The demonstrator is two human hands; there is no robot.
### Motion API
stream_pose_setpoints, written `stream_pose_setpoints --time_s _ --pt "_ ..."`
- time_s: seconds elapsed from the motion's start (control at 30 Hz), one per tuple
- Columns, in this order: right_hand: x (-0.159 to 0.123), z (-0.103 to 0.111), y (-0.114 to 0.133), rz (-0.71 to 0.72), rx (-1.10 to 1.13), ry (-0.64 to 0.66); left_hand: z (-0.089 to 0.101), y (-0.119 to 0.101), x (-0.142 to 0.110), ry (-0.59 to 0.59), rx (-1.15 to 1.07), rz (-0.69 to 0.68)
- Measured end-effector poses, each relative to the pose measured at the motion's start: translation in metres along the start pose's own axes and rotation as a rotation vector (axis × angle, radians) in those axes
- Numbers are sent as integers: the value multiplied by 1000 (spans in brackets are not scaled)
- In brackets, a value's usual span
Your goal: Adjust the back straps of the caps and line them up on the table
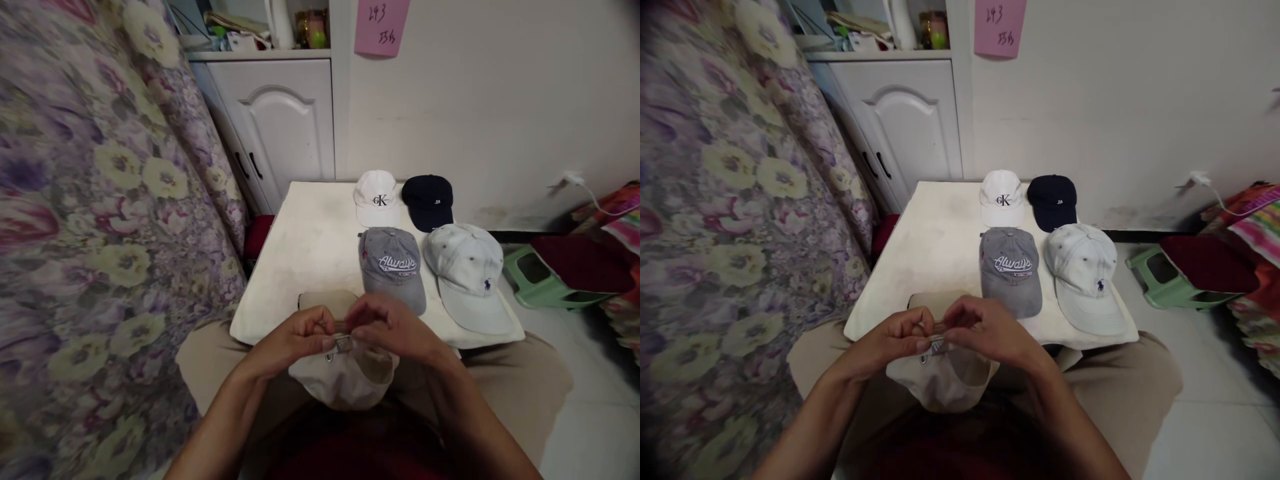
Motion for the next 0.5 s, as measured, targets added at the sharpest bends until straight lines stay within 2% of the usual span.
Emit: stream_pose_setpoints --time_s 0.1,0.2,0.33,0.5 --pt "1 -23 0 -34 33 96 -6 -5 2 -9 0 -18" --pt "4 -33 -12 -78 276 93 -6 -13 -2 -65 51 -48" --pt "5 -29 -19 -104 429 15 5 -29 -18 -255 209 -128" --pt "1 -25 -16 -85 399 -40 6 -37 -39 -421 369 -201"
Point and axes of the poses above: each hand's wrist, its own x-axis towards the middle knuckle, its own z-axis out of the back of the hand, y = z × x, the point moved 9 cm from there along x, towards the middle knuckle, and after that the axes turned 1 degree about z, right-handed, at the moved point
